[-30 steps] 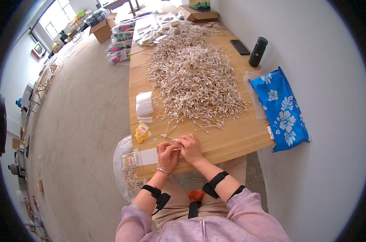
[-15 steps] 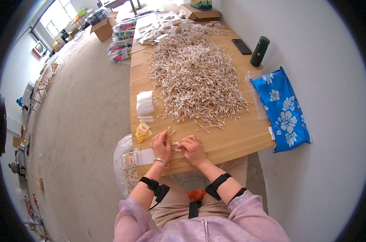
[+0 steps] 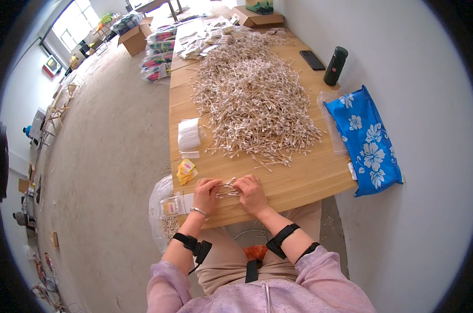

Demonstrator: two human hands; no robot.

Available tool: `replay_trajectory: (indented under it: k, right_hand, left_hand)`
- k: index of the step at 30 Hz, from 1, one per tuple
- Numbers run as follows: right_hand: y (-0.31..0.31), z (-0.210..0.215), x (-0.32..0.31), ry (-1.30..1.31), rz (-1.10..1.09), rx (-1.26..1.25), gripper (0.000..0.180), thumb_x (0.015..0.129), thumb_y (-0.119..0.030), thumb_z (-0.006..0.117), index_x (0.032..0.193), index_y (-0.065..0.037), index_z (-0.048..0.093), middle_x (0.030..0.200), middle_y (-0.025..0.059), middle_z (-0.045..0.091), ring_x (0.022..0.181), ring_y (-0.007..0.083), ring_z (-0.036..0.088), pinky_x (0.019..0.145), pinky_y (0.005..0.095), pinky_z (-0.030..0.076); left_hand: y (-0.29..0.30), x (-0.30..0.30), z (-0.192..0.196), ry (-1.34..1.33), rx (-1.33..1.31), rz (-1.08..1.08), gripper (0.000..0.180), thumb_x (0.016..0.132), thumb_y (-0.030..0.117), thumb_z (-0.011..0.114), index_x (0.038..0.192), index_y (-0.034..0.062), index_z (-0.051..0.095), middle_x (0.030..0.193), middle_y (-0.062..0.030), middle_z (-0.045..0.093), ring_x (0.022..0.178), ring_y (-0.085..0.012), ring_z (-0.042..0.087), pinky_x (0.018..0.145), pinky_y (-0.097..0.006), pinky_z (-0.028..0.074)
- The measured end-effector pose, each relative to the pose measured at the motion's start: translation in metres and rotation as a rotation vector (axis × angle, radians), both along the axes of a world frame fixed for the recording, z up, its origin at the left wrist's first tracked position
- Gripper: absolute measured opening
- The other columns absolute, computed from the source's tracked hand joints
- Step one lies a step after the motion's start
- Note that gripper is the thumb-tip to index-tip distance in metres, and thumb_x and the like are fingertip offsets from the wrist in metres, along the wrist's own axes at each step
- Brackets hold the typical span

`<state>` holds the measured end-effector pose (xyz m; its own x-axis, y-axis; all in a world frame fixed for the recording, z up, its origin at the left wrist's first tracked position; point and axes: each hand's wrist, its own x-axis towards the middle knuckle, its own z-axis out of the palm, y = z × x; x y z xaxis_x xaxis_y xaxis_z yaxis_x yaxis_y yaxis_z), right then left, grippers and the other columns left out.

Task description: Aligning and packing cotton swabs into a cardboard box.

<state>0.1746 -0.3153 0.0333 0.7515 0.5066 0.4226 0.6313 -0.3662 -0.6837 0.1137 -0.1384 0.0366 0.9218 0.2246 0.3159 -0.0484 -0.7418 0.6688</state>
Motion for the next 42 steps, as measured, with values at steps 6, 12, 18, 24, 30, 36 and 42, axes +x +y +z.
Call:
replay_trajectory:
  k: [6, 12, 18, 24, 30, 36, 42]
  right_hand:
    - [0.000, -0.003, -0.001, -0.010, -0.003, 0.014, 0.012, 0.077, -0.003, 0.064, 0.086, -0.010, 0.063, 0.089, 0.0037, 0.063, 0.095, 0.0257, 0.055, 0.085, 0.0380, 0.044]
    - [-0.001, -0.002, 0.000, 0.000, 0.041, 0.019, 0.015, 0.077, -0.002, 0.063, 0.089, -0.009, 0.063, 0.090, 0.0046, 0.063, 0.095, 0.0263, 0.055, 0.085, 0.0379, 0.044]
    - [-0.002, -0.004, -0.002, 0.086, -0.144, 0.156, 0.025, 0.076, 0.005, 0.053, 0.098, -0.006, 0.060, 0.107, 0.0133, 0.055, 0.105, 0.0305, 0.051, 0.092, 0.0382, 0.042]
    - [0.001, 0.002, 0.002, 0.297, -0.279, 0.315, 0.041, 0.077, 0.006, 0.046, 0.116, -0.003, 0.053, 0.133, 0.0142, 0.044, 0.128, 0.0292, 0.040, 0.109, 0.0370, 0.029]
    - [0.032, -0.016, -0.002, 0.510, -0.022, 0.551, 0.043, 0.081, 0.003, 0.045, 0.123, -0.001, 0.049, 0.140, 0.0132, 0.041, 0.131, 0.0268, 0.038, 0.108, 0.0346, 0.031]
    - [0.018, -0.010, 0.003, 0.167, -0.080, 0.130, 0.051, 0.084, -0.005, 0.051, 0.134, 0.002, 0.040, 0.146, 0.0179, 0.034, 0.137, 0.0317, 0.031, 0.112, 0.0407, 0.025]
    - [0.014, 0.001, -0.021, -0.112, 0.082, -0.644, 0.080, 0.089, -0.043, 0.054, 0.143, 0.007, 0.022, 0.150, 0.0230, 0.023, 0.142, 0.0349, 0.017, 0.115, 0.0468, 0.012]
  left_hand:
    - [0.011, 0.007, -0.010, 0.043, 0.117, 0.073, 0.008, 0.081, 0.007, 0.062, 0.088, 0.0077, 0.068, 0.088, -0.0105, 0.063, 0.088, -0.0310, 0.057, 0.081, -0.040, 0.046]
    - [-0.001, 0.025, -0.012, 0.039, 0.035, 0.070, 0.008, 0.083, 0.009, 0.062, 0.089, 0.0079, 0.068, 0.088, -0.0115, 0.063, 0.087, -0.0318, 0.057, 0.078, -0.040, 0.046]
    - [-0.019, 0.023, -0.008, 0.033, 0.044, -0.069, 0.012, 0.082, 0.008, 0.063, 0.093, 0.0100, 0.070, 0.093, -0.0095, 0.062, 0.093, -0.0308, 0.055, 0.083, -0.040, 0.044]
    - [-0.029, -0.006, 0.009, 0.074, -0.039, -0.113, 0.053, 0.074, 0.013, 0.074, 0.122, 0.0046, 0.055, 0.121, -0.0155, 0.053, 0.115, -0.0339, 0.047, 0.099, -0.041, 0.040]
    - [-0.033, -0.012, 0.003, 0.060, -0.029, -0.063, 0.069, 0.068, 0.010, 0.078, 0.129, 0.0035, 0.048, 0.127, -0.0165, 0.051, 0.122, -0.0346, 0.045, 0.103, -0.041, 0.039]
    - [-0.030, -0.014, -0.006, -0.040, -0.200, 0.074, 0.056, 0.075, 0.005, 0.071, 0.127, 0.0016, 0.050, 0.125, -0.0193, 0.053, 0.120, -0.0343, 0.049, 0.102, -0.039, 0.041]
    - [-0.021, -0.010, -0.028, -0.198, -0.759, 0.207, 0.037, 0.087, -0.002, 0.053, 0.124, -0.0044, 0.050, 0.126, -0.0162, 0.054, 0.120, -0.0245, 0.051, 0.104, -0.034, 0.040]
